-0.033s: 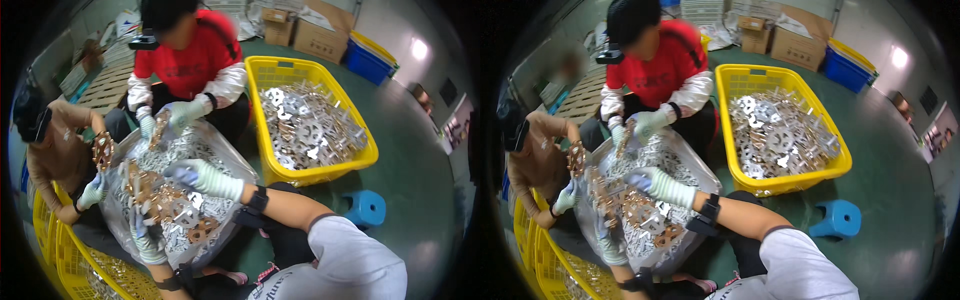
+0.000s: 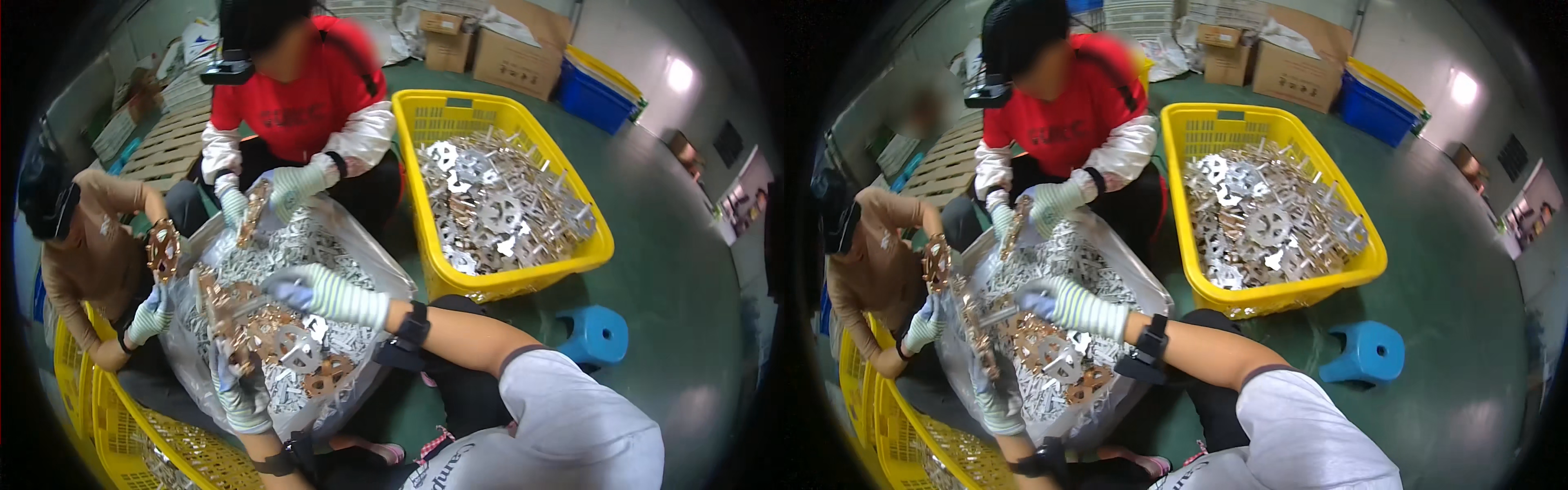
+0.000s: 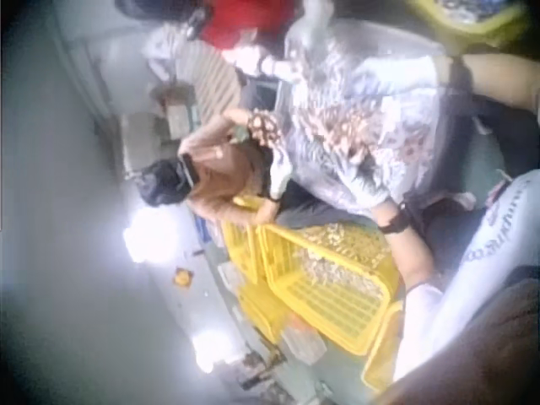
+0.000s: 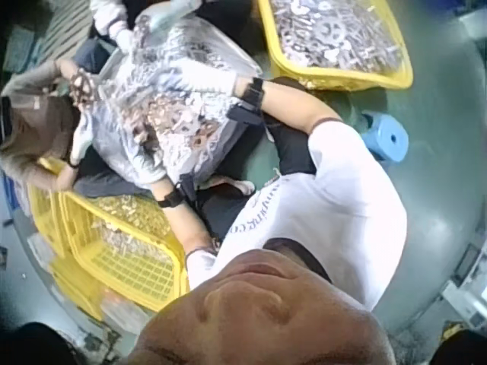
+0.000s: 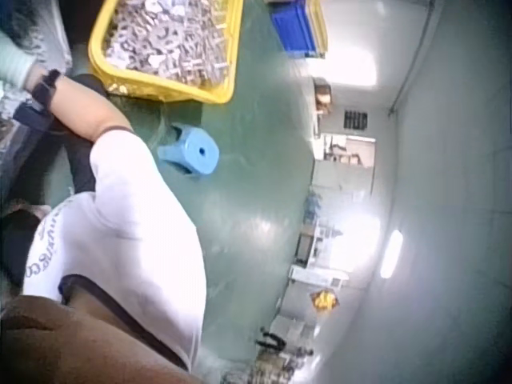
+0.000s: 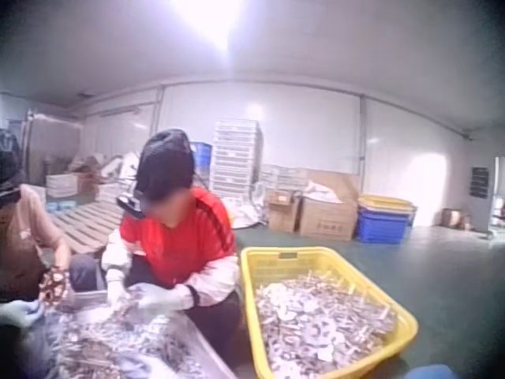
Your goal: The person sits on the floor and assembles small white plastic pieces onto a circular copper-colored base. They pick up the plastic components from a large bag and insert them into the base, then place the assembled units into a yellow basket.
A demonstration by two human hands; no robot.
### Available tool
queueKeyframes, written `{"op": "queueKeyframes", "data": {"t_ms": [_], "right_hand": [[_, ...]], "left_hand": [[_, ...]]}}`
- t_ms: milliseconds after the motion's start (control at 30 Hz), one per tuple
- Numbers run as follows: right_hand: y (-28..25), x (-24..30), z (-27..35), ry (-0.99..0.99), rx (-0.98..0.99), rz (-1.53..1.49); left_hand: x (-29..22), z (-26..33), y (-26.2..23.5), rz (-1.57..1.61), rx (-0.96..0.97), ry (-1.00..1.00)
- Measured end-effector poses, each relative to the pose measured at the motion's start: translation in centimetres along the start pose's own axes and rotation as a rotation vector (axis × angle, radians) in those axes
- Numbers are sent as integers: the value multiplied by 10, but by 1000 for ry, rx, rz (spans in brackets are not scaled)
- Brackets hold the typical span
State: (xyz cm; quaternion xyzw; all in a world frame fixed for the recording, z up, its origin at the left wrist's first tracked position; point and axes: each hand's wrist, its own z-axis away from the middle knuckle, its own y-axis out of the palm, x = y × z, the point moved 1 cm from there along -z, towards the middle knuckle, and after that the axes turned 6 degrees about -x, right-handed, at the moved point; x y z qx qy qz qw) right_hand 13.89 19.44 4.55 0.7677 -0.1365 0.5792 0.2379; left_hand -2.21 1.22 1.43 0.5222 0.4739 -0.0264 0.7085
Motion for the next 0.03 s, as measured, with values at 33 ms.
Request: {"op": "queueKeyframes", "data": {"t_ms": [33], "right_hand": [[-1,0,0,68,-45,156]], "left_hand": [[5,-4,-8,161,54,-74]]}}
